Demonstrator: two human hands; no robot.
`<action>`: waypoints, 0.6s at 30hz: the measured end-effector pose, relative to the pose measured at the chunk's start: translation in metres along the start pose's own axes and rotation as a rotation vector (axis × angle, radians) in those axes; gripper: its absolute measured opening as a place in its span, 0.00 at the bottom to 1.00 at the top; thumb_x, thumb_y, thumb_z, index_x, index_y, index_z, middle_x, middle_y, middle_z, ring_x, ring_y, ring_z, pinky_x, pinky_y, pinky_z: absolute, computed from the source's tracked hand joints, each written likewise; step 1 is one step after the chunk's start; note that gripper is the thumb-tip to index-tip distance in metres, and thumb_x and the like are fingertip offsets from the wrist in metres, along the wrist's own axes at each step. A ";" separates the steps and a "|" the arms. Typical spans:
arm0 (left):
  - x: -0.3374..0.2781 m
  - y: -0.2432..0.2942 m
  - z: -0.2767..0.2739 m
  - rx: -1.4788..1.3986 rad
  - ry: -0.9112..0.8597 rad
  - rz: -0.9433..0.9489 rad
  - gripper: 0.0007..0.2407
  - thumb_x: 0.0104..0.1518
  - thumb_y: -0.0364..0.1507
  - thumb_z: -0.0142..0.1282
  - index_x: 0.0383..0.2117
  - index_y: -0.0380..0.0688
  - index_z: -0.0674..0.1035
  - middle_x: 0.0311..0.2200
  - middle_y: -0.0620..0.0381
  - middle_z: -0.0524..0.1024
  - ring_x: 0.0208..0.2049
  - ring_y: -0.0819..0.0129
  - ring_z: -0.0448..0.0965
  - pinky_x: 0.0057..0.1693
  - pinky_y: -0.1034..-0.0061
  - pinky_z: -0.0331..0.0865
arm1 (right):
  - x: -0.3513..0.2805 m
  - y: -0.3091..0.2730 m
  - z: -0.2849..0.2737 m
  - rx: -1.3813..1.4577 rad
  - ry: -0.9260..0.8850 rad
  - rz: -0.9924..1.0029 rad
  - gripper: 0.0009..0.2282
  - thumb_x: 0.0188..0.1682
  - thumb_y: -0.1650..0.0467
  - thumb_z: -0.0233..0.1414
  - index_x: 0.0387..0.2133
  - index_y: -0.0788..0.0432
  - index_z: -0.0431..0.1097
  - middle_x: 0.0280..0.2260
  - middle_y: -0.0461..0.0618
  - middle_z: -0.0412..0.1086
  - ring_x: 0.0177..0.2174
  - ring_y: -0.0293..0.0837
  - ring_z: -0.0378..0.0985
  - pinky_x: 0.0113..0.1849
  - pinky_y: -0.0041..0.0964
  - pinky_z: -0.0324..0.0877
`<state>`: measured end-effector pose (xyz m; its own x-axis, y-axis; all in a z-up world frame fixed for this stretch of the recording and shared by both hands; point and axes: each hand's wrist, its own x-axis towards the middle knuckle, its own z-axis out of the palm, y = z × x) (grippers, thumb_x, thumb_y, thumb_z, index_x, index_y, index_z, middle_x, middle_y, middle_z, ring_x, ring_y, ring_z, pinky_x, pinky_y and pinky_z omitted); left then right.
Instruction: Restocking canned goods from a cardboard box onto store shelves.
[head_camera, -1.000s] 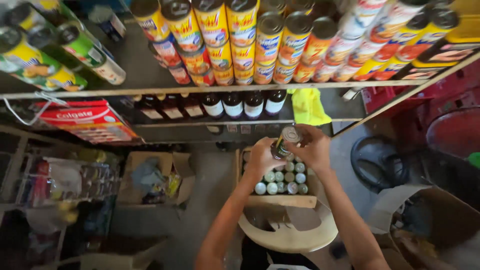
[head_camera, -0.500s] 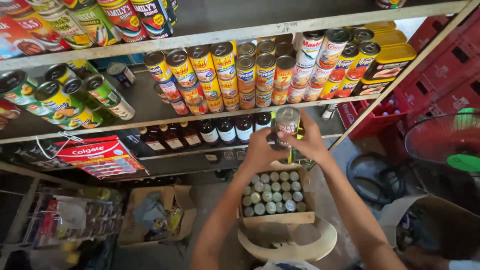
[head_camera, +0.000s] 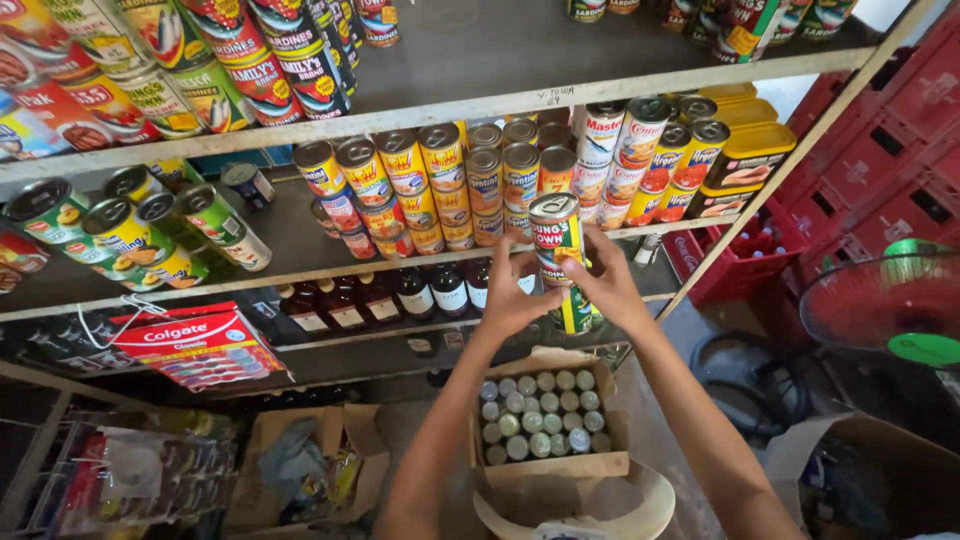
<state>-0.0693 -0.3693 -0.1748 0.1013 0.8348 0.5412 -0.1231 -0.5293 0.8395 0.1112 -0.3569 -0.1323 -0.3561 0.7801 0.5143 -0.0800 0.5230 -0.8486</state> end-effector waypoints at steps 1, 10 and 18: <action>0.000 -0.007 0.003 0.000 -0.001 0.000 0.37 0.42 0.24 0.74 0.58 0.40 0.59 0.42 0.48 0.80 0.43 0.66 0.82 0.52 0.70 0.75 | 0.000 0.007 0.002 0.000 0.001 0.000 0.22 0.55 0.69 0.56 0.60 0.66 0.61 0.48 0.47 0.71 0.48 0.35 0.71 0.49 0.32 0.69; -0.013 -0.044 0.020 -0.437 0.061 -0.126 0.22 0.60 0.20 0.60 0.59 0.35 0.63 0.50 0.45 0.77 0.53 0.64 0.77 0.61 0.70 0.70 | -0.003 0.013 0.009 0.098 0.226 0.054 0.21 0.59 0.66 0.50 0.62 0.66 0.61 0.52 0.50 0.70 0.50 0.37 0.71 0.53 0.33 0.67; -0.014 -0.044 0.015 -0.801 -0.033 -0.306 0.21 0.65 0.33 0.49 0.63 0.36 0.67 0.55 0.51 0.75 0.55 0.66 0.77 0.61 0.68 0.70 | -0.008 0.036 -0.010 0.429 0.008 0.251 0.25 0.57 0.56 0.44 0.61 0.60 0.60 0.53 0.47 0.70 0.52 0.39 0.73 0.53 0.38 0.70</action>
<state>-0.0501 -0.3602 -0.2184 0.2710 0.9120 0.3078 -0.7446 -0.0040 0.6675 0.1200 -0.3409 -0.1652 -0.4066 0.8673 0.2870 -0.3689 0.1316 -0.9201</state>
